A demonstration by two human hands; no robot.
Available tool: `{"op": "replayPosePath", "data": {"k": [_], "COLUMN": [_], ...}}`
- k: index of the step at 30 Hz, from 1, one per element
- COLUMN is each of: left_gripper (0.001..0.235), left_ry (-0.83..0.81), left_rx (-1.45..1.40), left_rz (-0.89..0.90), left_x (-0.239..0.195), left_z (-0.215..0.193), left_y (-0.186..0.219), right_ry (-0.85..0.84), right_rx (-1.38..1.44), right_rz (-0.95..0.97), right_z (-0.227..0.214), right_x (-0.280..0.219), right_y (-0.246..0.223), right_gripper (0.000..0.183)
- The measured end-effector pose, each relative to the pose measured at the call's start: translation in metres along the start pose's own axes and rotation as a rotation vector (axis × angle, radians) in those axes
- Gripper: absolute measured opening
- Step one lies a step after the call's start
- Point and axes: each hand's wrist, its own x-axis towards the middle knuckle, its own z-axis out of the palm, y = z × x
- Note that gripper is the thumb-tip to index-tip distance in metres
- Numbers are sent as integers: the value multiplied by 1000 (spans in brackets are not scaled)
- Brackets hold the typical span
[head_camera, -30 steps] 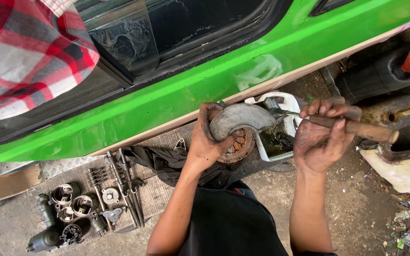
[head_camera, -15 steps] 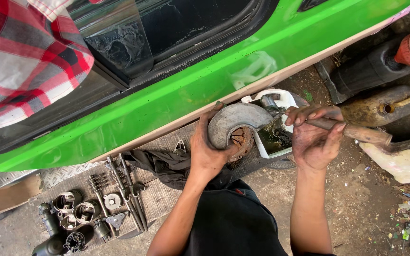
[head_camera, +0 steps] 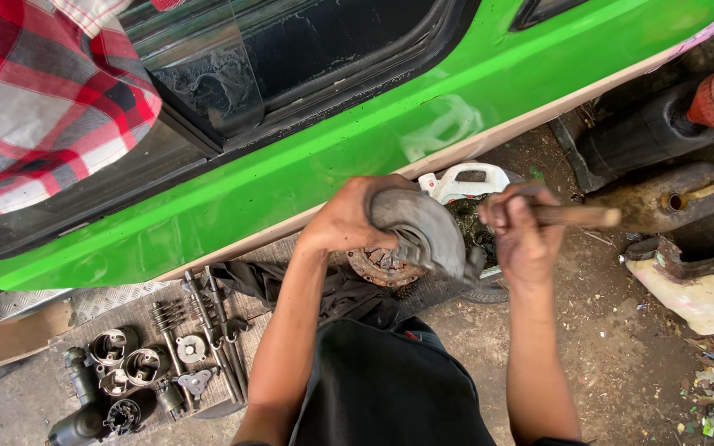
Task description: The person holds a curved metal part in the left hand and repeatedly strikes it with a hammer in the right hand. The person rotates the part to hit different areas while working next to a green vehicle.
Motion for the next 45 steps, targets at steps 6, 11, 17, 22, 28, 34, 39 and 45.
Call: {"op": "replayPosePath", "data": {"k": [6, 11, 17, 22, 28, 34, 39, 45], "left_gripper": [80, 80, 94, 94, 109, 139, 152, 142], "left_ry": [-130, 93, 670, 1140, 1201, 1141, 1138, 1241], "left_rx": [180, 140, 195, 259, 159, 235, 208, 167], "left_rz": [-13, -118, -147, -203, -204, -383, -369, -164], "left_x": [24, 6, -26, -25, -14, 9, 12, -2], "left_z": [12, 22, 84, 155, 195, 189, 182, 181], "left_y": [3, 11, 25, 24, 29, 47, 49, 28], "right_ry": [-68, -71, -142, -273, -423, -444, -502, -541], "right_rx": [-362, -306, -192, -26, 8, 51, 10, 188], "right_rz": [120, 202, 280, 312, 394, 453, 482, 335], "right_z": [15, 7, -11, -26, -38, -35, -38, -38], "right_x": [-25, -13, -15, -14, 1, 19, 21, 47], "right_y": [5, 5, 15, 34, 39, 32, 26, 21], "right_gripper": [21, 22, 18, 16, 15, 17, 17, 19]}}
